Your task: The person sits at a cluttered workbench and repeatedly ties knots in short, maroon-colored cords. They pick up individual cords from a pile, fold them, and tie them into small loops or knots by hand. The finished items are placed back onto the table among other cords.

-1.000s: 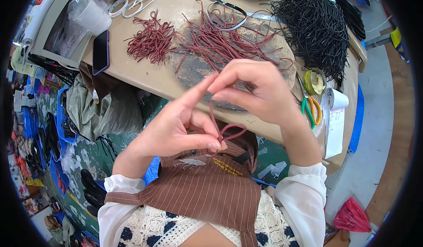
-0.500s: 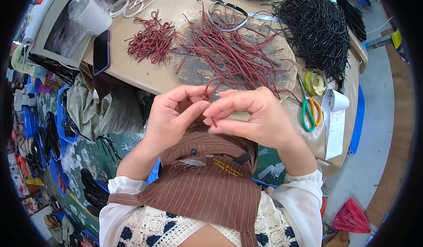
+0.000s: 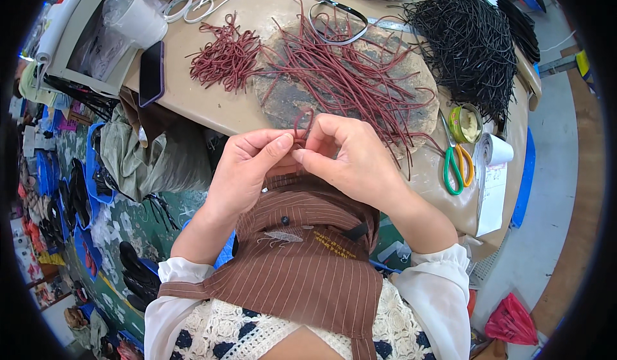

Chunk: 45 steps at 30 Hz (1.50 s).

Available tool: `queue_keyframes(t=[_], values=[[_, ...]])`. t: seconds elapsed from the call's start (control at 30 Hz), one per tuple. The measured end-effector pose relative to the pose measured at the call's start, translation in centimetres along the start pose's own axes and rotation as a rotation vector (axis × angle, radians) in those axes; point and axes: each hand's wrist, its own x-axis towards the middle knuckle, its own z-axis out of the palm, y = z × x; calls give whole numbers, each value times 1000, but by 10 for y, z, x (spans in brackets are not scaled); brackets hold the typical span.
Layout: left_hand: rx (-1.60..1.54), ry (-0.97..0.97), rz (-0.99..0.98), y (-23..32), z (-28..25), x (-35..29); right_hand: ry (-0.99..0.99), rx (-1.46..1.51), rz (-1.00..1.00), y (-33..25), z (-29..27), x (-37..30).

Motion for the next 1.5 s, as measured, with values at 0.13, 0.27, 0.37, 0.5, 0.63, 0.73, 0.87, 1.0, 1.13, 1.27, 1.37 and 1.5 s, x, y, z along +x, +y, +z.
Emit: queue_keyframes(t=[0.13, 0.27, 0.37, 0.5, 0.63, 0.73, 0.87, 1.0, 1.13, 1.27, 1.37, 1.5], values=[[-35, -9, -66, -6, -1, 1, 3, -94, 7, -6, -3, -2], [-121, -36, -214, -4, -6, 1, 15, -123, -34, -5, -3, -4], [-255, -83, -300, -6, -8, 3, 3, -143, -102, -6, -8, -8], [-272, -152, -309, -5, -11, 4, 10, -203, -197, -8, -12, -8], [-218, -267, -260, -1, -8, 0, -73, -309, -213, -27, -23, -8], [-243, -277, -201, 3, -5, 0, 23, -389, -294, -27, -18, -6], [-179, -142, -96, 5, 3, 3, 213, -339, -403, -12, -8, -6], [-103, -6, 8, 10, 9, 2, 287, 3, -318, 4, 3, -10], [81, 40, 216, 12, 11, 5, 249, 312, -66, 3, 5, -14], [229, 55, 367, 10, 10, 6, 52, 515, 84, -2, -3, -15], [275, 44, 413, 8, 8, 8, 12, 620, 78, 2, -1, -15], [252, 58, 444, 6, 9, 7, 13, 534, 99, 2, 0, -18]])
